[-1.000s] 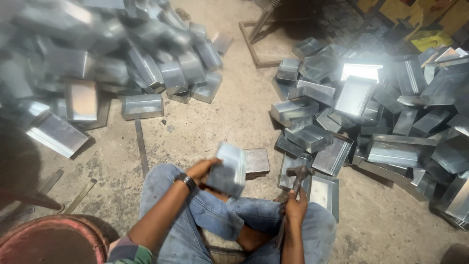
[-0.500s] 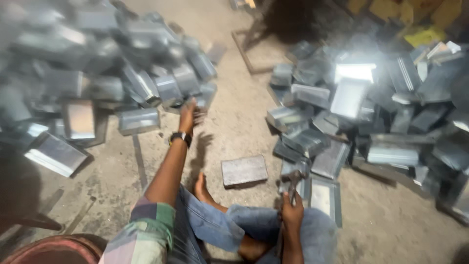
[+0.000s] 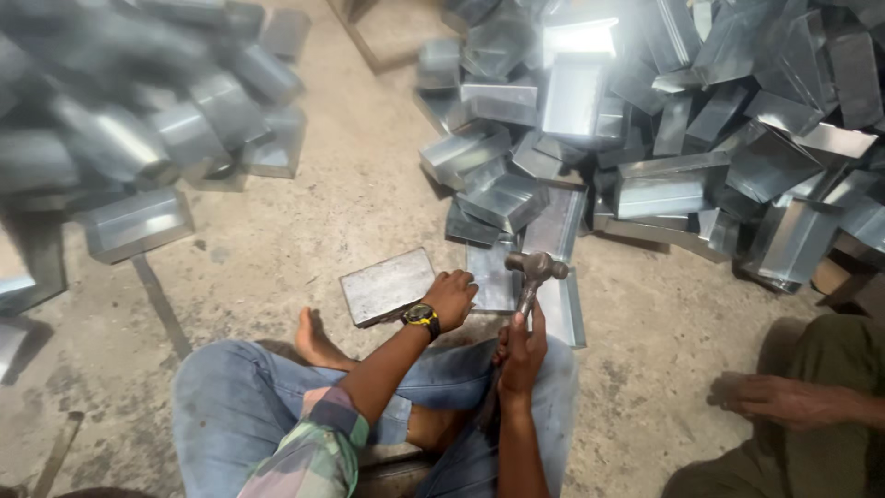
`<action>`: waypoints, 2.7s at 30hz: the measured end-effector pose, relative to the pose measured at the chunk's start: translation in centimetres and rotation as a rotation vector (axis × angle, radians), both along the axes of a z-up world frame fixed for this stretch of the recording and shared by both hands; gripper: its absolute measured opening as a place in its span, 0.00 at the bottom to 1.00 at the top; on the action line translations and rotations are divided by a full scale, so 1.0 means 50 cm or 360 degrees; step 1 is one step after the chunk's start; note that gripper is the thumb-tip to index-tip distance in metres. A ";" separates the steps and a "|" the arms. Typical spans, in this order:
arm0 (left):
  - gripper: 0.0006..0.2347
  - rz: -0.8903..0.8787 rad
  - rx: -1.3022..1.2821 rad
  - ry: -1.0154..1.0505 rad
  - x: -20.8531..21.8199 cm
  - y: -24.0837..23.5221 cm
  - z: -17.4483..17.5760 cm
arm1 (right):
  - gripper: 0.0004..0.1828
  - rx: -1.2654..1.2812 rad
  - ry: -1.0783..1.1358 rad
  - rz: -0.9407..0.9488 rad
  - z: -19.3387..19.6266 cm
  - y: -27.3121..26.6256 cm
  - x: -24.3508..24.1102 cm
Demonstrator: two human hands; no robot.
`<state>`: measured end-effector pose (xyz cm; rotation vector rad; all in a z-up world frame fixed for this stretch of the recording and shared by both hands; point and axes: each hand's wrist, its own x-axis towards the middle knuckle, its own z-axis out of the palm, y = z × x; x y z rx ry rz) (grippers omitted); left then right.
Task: The person sits on the floor and uses a hammer to fold and shape metal sheets into rectangular containers, striking the metal edges against a heavy metal block.
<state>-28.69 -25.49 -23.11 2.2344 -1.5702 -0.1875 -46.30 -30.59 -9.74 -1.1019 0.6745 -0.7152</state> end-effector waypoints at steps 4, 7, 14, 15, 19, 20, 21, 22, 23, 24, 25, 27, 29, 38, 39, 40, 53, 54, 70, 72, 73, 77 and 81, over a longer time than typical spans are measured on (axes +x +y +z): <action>0.15 -0.0181 0.0310 -0.0257 -0.023 -0.076 -0.074 | 0.36 0.0148 0.0031 -0.0079 -0.018 -0.012 0.002; 0.10 -0.0125 0.0646 -0.0216 -0.030 -0.094 -0.123 | 0.35 0.0173 0.0073 -0.0086 -0.031 -0.019 0.007; 0.08 0.0185 0.0156 -0.0016 -0.038 -0.098 -0.042 | 0.36 0.0175 -0.0026 -0.0114 -0.041 -0.018 0.003; 0.09 0.0285 0.0010 0.0079 -0.043 -0.099 -0.010 | 0.36 0.0159 -0.0090 -0.0150 -0.040 -0.014 -0.002; 0.14 0.0738 -0.0458 0.0757 -0.037 -0.091 0.148 | 0.36 -0.0070 -0.0312 -0.0211 -0.015 -0.020 -0.018; 0.14 0.0757 -0.0678 0.0864 -0.042 -0.078 0.183 | 0.36 -0.0168 -0.0356 -0.0205 -0.005 -0.022 -0.021; 0.14 0.0765 -0.0894 0.0963 -0.046 -0.063 0.214 | 0.36 -0.0172 -0.0350 -0.0212 0.003 -0.022 -0.022; 0.14 0.0822 -0.0886 0.0945 -0.052 -0.046 0.239 | 0.36 -0.0175 -0.0343 -0.0220 0.010 -0.022 -0.024; 0.14 0.0872 -0.0872 0.0936 -0.065 -0.029 0.254 | 0.36 -0.0179 -0.0329 -0.0238 0.016 -0.021 -0.030; 0.14 0.0922 -0.0857 0.0928 -0.076 -0.018 0.261 | 0.36 -0.0151 -0.0300 -0.0252 0.021 -0.018 -0.034; 0.13 0.0944 -0.0881 0.0718 -0.079 -0.012 0.263 | 0.36 -0.0124 -0.0282 -0.0254 0.025 -0.015 -0.030; 0.12 0.0987 -0.0922 0.0295 -0.098 -0.006 0.243 | 0.35 -0.0108 -0.0240 -0.0227 0.030 -0.009 -0.022; 0.08 0.0895 -0.0527 0.0132 -0.096 -0.001 0.196 | 0.35 -0.0133 -0.0188 -0.0174 0.029 -0.003 -0.021; 0.24 0.0903 -0.0218 0.0147 -0.023 0.090 0.063 | 0.32 -0.0136 0.0106 0.0073 -0.012 0.005 -0.008; 0.27 0.0883 -0.0312 0.0144 0.001 0.103 0.071 | 0.31 -0.0157 0.0137 0.0107 -0.011 0.005 -0.004; 0.31 0.0863 -0.0406 0.0140 0.024 0.124 0.079 | 0.31 -0.0179 0.0168 0.0140 -0.007 0.008 -0.001; 0.35 0.1247 0.0055 -0.0027 0.147 0.143 0.079 | 0.32 -0.0852 -0.0154 0.0171 0.117 0.072 0.007; 0.35 0.1251 0.0042 -0.0019 0.150 0.146 0.080 | 0.32 -0.0859 -0.0195 0.0178 0.115 0.070 0.011; 0.38 0.1276 0.0094 0.0105 0.138 0.145 0.080 | 0.30 -0.0837 0.0258 0.0127 0.068 0.065 0.009; 0.38 0.1282 0.0117 0.0133 0.139 0.147 0.082 | 0.29 -0.0946 -0.0014 0.0080 0.086 0.077 -0.007; 0.38 0.1281 0.0130 0.0151 0.136 0.147 0.082 | 0.28 -0.0959 -0.0131 0.0074 0.085 0.081 -0.008; 0.38 0.1304 0.0150 0.0152 0.130 0.149 0.079 | 0.27 -0.0816 0.0092 -0.0006 0.014 0.089 0.036; 0.39 0.1336 0.0185 0.0125 0.119 0.148 0.079 | 0.30 -0.1305 0.0849 0.0425 -0.044 0.069 0.065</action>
